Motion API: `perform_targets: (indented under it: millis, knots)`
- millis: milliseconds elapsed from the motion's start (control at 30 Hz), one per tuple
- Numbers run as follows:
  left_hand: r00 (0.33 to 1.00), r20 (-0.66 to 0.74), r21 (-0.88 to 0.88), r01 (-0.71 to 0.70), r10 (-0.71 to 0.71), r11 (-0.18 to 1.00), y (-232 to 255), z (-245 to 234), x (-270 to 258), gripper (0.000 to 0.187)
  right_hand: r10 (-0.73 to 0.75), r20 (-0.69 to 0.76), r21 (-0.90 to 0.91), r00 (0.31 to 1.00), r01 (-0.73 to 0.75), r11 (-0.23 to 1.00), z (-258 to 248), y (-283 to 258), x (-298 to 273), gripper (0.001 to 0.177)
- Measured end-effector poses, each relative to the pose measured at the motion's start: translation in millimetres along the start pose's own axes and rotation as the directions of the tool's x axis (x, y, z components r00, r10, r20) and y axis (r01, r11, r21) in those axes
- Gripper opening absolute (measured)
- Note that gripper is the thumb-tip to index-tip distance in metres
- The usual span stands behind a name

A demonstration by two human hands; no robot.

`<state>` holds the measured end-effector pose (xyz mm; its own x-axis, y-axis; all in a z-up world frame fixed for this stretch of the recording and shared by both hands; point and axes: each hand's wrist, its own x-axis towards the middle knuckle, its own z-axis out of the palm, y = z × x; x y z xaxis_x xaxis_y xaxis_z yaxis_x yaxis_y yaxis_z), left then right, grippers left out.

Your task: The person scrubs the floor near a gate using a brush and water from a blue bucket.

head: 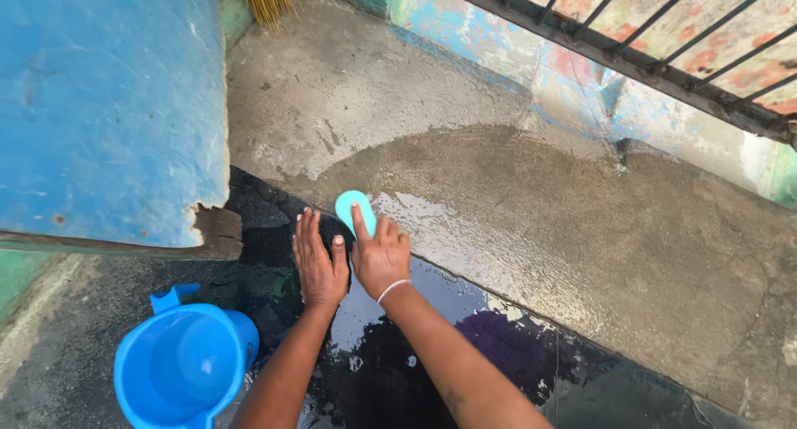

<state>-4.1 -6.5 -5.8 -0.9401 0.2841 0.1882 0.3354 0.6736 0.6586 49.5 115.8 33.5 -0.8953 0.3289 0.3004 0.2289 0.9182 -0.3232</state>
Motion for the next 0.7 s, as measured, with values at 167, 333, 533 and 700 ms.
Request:
perform_targets:
  millis: [167, 333, 533, 700]
  knots:
    - [0.999, -0.027, -0.034, -0.021, 0.020, 0.999, -3, -1, 0, 0.067, 0.017, 0.107, 0.030, 0.994, -0.021, 0.999, -36, 91, -57, 0.060]
    - [0.999, -0.032, -0.062, -0.042, 0.040, 0.997, -4, -3, -2, 0.066, 0.226, 0.229, -0.323, 0.947, -0.145, 0.935, -149, 208, -202, 0.067]
    - [1.000, 0.014, -0.006, -0.019, 0.020, 1.000, 1, 0, -1, 0.068, -0.075, 0.205, -0.166, 0.976, 0.111, 0.980, -159, 217, -193, 0.063]
    - [1.000, 0.030, -0.033, -0.006, 0.007, 0.999, -1, 0, -1, 0.070, -0.426, -0.014, 0.193, 0.904, 0.421, 0.886, -62, 109, -43, 0.056]
